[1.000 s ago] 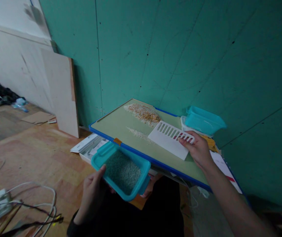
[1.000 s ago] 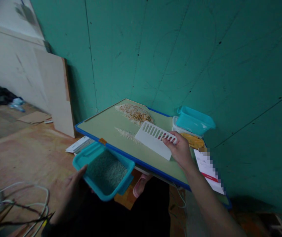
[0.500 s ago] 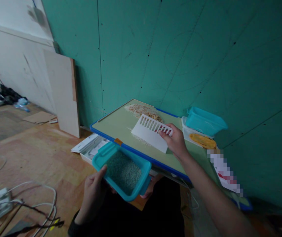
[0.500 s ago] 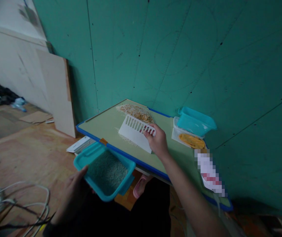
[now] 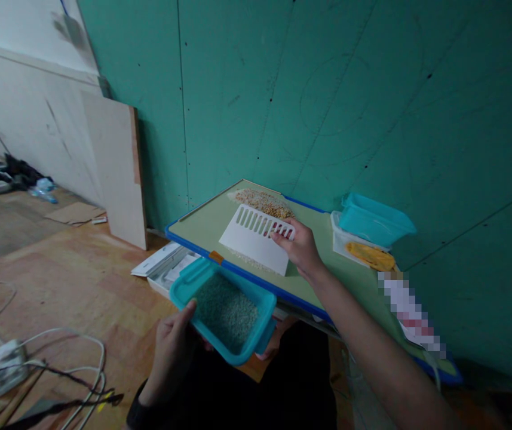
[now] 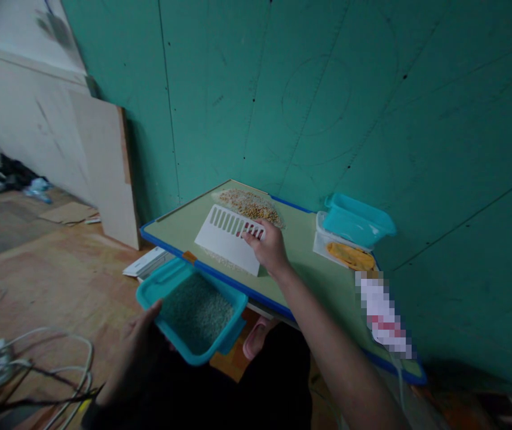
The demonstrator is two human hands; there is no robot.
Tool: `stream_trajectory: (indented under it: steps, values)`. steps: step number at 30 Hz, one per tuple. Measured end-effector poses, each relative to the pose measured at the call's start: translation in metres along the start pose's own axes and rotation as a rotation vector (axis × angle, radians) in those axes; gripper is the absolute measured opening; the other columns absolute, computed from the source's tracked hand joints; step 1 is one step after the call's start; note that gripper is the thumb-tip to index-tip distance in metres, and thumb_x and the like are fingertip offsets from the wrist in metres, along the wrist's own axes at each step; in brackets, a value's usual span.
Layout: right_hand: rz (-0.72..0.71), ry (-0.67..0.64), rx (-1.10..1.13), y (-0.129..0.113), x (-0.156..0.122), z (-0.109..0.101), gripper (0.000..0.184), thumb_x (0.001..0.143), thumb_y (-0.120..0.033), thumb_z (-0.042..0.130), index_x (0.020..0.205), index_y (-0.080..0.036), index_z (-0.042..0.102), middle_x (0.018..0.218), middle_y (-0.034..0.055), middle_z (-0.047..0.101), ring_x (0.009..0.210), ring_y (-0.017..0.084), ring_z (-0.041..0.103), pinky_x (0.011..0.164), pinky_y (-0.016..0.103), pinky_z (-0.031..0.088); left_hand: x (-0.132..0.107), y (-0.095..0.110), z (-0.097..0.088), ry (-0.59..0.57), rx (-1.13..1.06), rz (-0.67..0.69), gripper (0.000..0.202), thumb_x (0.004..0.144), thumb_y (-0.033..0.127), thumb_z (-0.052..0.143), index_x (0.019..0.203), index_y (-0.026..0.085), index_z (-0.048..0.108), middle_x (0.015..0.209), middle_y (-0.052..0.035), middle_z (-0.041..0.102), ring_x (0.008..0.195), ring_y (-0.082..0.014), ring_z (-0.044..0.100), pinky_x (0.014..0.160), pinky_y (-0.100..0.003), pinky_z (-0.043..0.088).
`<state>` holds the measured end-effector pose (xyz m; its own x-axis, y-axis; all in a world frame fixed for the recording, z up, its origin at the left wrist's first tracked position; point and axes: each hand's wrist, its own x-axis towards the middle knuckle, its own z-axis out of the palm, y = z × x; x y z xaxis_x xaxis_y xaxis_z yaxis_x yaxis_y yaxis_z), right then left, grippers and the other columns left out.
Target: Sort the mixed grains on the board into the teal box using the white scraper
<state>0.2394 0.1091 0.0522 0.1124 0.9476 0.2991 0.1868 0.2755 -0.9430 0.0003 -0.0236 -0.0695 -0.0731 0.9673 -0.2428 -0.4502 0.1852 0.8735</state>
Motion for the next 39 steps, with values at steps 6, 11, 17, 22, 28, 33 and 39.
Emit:
stream_trajectory:
  steps: [6,11,17,22,28,33,39]
  values:
    - [0.056,0.113,0.067,-0.010,-0.024,-0.039,0.047,0.057,-0.043,0.093,0.092,-0.023,0.070,0.084,0.0026,0.078,0.076,0.024,0.070,0.072,0.036,0.056,0.001,0.001,-0.004,-0.007,0.044,0.005,0.058,0.086,0.059,0.069,0.041,0.022,0.065,0.039,-0.0017,0.057,0.036,-0.0162,0.050,0.045,-0.030,0.047]
    - [0.123,0.266,0.060,0.002,-0.067,-0.101,0.050,0.059,-0.040,0.096,0.100,-0.023,0.073,0.089,0.0036,0.079,0.077,0.023,0.070,0.074,0.037,0.055,0.003,0.001,-0.002,-0.038,0.018,0.002,0.057,0.086,0.059,0.070,0.043,0.022,0.066,0.040,-0.0013,0.058,0.038,-0.0162,0.052,0.045,-0.029,0.047]
    - [0.108,0.300,-0.004,0.011,-0.077,-0.109,0.049,0.061,-0.042,0.096,0.100,-0.022,0.074,0.090,0.0048,0.080,0.080,0.025,0.071,0.076,0.037,0.054,0.004,-0.001,0.002,-0.032,-0.008,0.016,0.057,0.085,0.059,0.072,0.043,0.020,0.065,0.039,-0.0005,0.056,0.036,-0.0149,0.050,0.043,-0.029,0.045]
    - [0.134,0.211,-0.009,-0.003,-0.067,-0.086,0.053,0.057,-0.047,0.097,0.096,-0.021,0.073,0.083,0.0046,0.078,0.073,0.023,0.069,0.070,0.035,0.053,0.007,-0.004,0.000,-0.050,-0.007,0.016,0.056,0.084,0.059,0.072,0.043,0.021,0.065,0.039,-0.0002,0.056,0.036,-0.0152,0.050,0.043,-0.029,0.046]
    - [0.186,0.158,0.068,-0.007,-0.072,-0.065,0.054,0.054,-0.047,0.098,0.094,-0.020,0.073,0.081,0.0043,0.078,0.072,0.022,0.069,0.069,0.034,0.053,0.010,-0.006,-0.004,-0.040,0.007,0.041,0.058,0.083,0.061,0.072,0.042,0.020,0.065,0.038,-0.0025,0.059,0.034,-0.0168,0.053,0.041,-0.029,0.046]
    - [0.225,0.079,0.140,-0.007,-0.075,-0.061,0.053,0.057,-0.043,0.098,0.098,-0.020,0.074,0.083,0.0040,0.079,0.072,0.021,0.069,0.069,0.032,0.053,0.006,0.000,-0.002,-0.025,0.053,0.016,0.060,0.085,0.062,0.069,0.041,0.022,0.066,0.042,-0.0063,0.065,0.038,-0.0201,0.060,0.043,-0.030,0.048]
    - [0.161,0.228,0.173,-0.004,-0.061,-0.075,0.054,0.051,-0.039,0.100,0.094,-0.020,0.073,0.083,0.0031,0.080,0.074,0.020,0.068,0.072,0.031,0.051,0.003,0.001,-0.002,0.000,0.042,0.029,0.058,0.082,0.061,0.071,0.039,0.023,0.064,0.039,-0.0045,0.062,0.036,-0.0197,0.058,0.042,-0.030,0.047]
